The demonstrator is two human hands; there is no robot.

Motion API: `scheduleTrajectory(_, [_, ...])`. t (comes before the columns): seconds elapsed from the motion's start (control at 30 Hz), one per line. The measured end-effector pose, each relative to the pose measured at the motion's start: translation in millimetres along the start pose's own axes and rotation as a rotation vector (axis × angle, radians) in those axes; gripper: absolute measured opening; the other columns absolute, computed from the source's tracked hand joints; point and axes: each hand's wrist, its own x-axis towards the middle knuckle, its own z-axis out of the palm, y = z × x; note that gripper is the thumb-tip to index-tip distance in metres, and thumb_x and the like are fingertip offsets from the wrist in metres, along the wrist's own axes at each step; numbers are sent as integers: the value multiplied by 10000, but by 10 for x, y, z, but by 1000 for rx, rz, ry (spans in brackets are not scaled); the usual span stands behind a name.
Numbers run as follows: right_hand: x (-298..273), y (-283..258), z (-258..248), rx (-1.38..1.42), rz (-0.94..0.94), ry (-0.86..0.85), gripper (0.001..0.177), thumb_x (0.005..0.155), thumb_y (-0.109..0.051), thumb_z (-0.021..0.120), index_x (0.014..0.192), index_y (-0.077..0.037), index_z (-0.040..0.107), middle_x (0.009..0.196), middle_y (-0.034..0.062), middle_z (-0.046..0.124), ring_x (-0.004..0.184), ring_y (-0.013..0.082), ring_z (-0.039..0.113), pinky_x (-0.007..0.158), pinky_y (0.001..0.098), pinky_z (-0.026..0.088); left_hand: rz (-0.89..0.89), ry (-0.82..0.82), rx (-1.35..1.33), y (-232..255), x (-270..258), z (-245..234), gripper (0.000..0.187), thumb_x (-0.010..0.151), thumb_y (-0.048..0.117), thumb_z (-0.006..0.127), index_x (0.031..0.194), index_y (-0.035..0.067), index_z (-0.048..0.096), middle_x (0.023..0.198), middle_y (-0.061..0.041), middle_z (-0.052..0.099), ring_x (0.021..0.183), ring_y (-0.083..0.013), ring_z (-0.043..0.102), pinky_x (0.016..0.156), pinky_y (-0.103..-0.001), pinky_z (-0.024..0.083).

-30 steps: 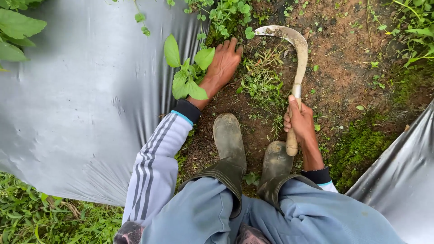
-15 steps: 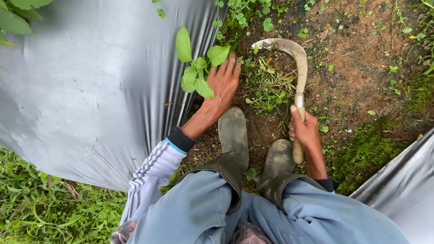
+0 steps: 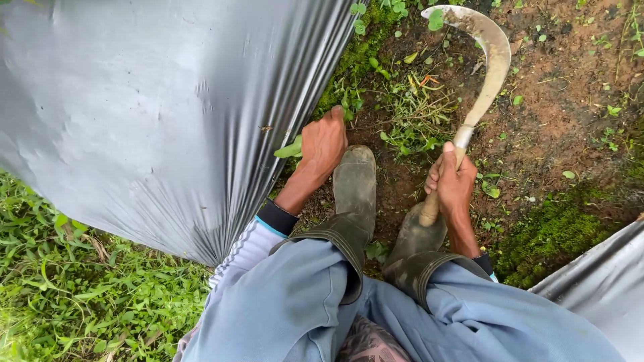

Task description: The person uses a sickle to cut weeds and grass growing along the edge of a plastic-covered garden bed. They gather the cut vegetation with their left hand and continue clearing the area between the bed and the surrounding soil.

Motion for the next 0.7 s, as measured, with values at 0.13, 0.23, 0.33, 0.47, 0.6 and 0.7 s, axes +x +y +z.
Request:
scheduleTrajectory(0.13, [12, 232, -82, -288, -77, -166, 300, 1148, -237, 508, 924, -44, 562, 580, 55, 534, 402, 118, 493, 350, 280, 482, -20, -8, -66, 32, -46, -25, 230, 976, 73, 515, 1145, -16, 643, 795, -147, 717, 552, -308, 718, 477, -432, 546])
scheduleTrajectory(0.23, [-3, 127, -96, -253, -107, -118, 300, 1154, -233, 491, 919, -52, 539, 582, 43, 518, 406, 101, 482, 357, 270, 477, -25, -26, -111, -10, -70, 45, 226, 983, 71, 504, 1139, -16, 643, 807, -167, 723, 573, -335, 725, 490, -447, 551])
scheduleTrajectory(0.33, [-58, -41, 6, -108, -118, -17, 305, 1168, -220, 430, 914, -61, 484, 587, 26, 475, 410, 87, 452, 357, 273, 456, -15, -24, -154, -13, -57, 29, 220, 975, 80, 500, 1127, -9, 633, 805, -179, 717, 578, -384, 721, 487, -486, 536])
scheduleTrajectory(0.47, [-10, 344, -57, -381, -86, -284, 332, 1101, -264, 573, 860, -36, 586, 531, 52, 558, 355, 108, 499, 298, 277, 457, -20, -45, -214, -50, 33, 47, 260, 972, 66, 504, 1165, -45, 639, 833, -212, 727, 630, -413, 729, 526, -504, 562])
scheduleTrajectory(0.6, [-44, 324, -37, -417, -194, -182, 351, 1066, -261, 664, 807, -38, 583, 513, 77, 558, 351, 113, 506, 313, 272, 434, -45, -94, -216, -70, -57, -56, 264, 974, 96, 513, 1171, -36, 629, 863, -244, 729, 649, -441, 727, 536, -547, 556])
scheduleTrajectory(0.7, [26, 196, 4, -232, -166, -140, 308, 1139, -244, 508, 897, -57, 547, 552, 47, 536, 403, 114, 498, 378, 268, 475, -41, -70, -255, -10, 43, -143, 290, 976, 58, 548, 1220, -70, 636, 898, -249, 739, 688, -430, 737, 557, -537, 575])
